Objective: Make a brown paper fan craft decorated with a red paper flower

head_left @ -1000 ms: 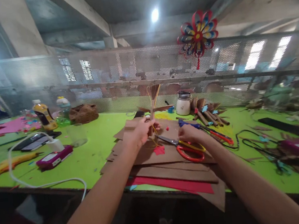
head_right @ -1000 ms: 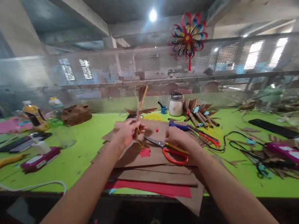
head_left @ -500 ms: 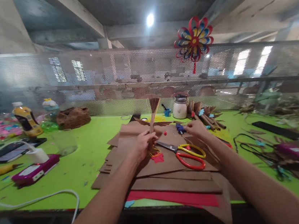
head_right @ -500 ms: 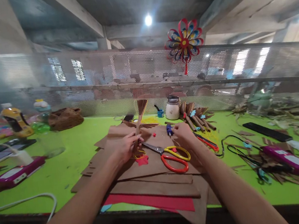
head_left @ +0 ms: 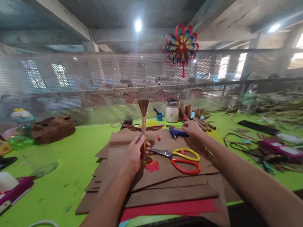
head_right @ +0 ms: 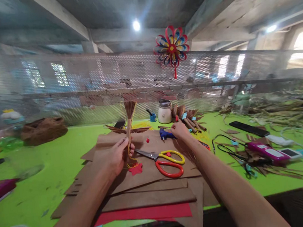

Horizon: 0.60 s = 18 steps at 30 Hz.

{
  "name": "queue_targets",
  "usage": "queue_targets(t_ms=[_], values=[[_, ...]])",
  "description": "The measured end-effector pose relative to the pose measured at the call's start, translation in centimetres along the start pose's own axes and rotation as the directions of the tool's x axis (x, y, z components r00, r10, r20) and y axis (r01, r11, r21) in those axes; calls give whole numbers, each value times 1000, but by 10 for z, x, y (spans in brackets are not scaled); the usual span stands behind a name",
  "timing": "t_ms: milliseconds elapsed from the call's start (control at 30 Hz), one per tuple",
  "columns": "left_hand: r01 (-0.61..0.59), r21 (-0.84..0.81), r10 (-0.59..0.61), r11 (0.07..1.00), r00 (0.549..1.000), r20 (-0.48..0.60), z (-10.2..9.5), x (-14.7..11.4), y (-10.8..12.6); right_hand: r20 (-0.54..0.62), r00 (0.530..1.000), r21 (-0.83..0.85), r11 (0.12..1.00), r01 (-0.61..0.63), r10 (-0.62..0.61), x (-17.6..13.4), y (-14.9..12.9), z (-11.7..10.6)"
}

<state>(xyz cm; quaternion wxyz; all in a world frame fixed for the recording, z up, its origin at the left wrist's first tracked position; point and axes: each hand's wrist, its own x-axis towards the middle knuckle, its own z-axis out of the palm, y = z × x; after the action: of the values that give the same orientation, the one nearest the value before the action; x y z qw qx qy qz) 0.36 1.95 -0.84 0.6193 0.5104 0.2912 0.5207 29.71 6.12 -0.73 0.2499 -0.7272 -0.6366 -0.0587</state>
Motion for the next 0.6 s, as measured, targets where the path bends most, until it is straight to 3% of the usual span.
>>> queue_targets(t_ms=[233,600], values=[[-31,15,31,999,999,6,1,-1,0,138,987,-63,994,86,-76,-1,-2,20],[-43,41,42,998,999,15,3,-3,0,174,980,-185,975,127,-95,-11,-14,26]])
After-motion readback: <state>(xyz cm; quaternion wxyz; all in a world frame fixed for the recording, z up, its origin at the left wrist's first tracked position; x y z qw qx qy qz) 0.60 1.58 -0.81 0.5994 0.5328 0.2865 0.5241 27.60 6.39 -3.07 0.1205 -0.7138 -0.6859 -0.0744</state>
